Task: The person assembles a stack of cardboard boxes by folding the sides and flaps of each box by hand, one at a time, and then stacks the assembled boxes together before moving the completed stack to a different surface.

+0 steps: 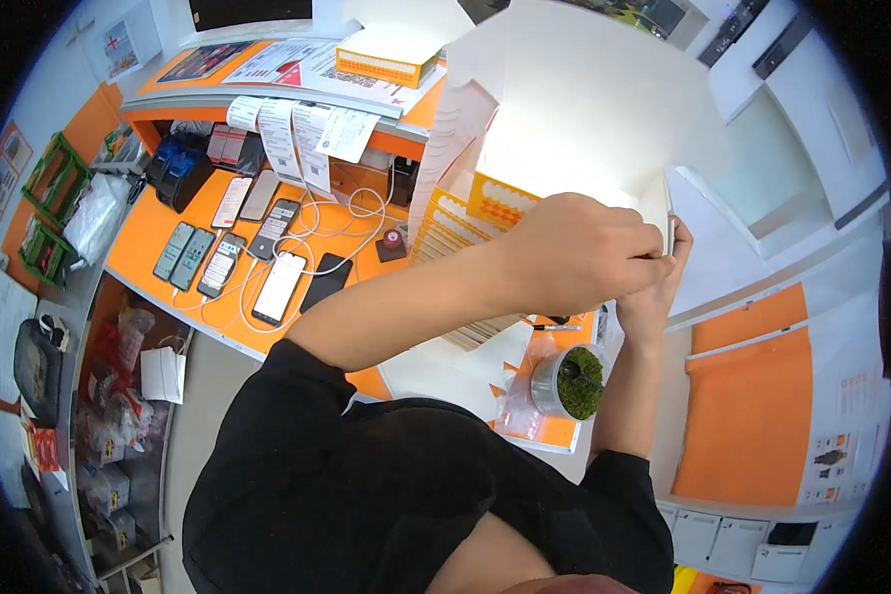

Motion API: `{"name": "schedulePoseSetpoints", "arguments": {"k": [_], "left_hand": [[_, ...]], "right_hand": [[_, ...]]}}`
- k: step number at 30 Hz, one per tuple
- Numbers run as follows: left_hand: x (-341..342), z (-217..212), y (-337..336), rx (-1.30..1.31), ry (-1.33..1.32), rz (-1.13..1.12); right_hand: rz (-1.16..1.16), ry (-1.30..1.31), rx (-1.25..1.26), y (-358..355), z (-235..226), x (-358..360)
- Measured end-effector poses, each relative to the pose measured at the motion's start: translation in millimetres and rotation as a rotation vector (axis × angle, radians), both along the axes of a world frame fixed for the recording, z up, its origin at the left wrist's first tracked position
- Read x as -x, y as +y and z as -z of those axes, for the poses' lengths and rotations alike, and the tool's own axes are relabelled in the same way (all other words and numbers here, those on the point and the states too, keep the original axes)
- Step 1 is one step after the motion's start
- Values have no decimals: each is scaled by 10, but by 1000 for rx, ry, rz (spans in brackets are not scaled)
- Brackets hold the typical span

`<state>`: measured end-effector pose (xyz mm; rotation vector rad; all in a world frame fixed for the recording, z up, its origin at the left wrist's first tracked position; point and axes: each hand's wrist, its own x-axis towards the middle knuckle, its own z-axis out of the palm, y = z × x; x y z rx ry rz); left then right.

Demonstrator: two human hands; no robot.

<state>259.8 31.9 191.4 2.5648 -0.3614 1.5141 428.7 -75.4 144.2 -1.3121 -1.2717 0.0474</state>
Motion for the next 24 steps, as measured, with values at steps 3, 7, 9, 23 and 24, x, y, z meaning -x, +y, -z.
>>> {"name": "schedulePoseSetpoints", "arguments": {"k": [3, 7, 9, 23, 24], "left_hand": [[-13, -42, 103, -58, 17, -24], [11, -59, 305, -24, 82, -4], [64, -10, 345, 0, 110, -9], [184, -85, 475, -134, 342, -94], [177, -57, 465, -168, 349, -110]], "right_hand": [[3, 41, -23, 83, 118, 14], [-42, 183, -86, 228, 181, 148], [-82, 152, -68, 250, 259, 116], [-348, -362, -101, 63, 120, -102], [-339, -355, -102, 41, 132, -110]]}}
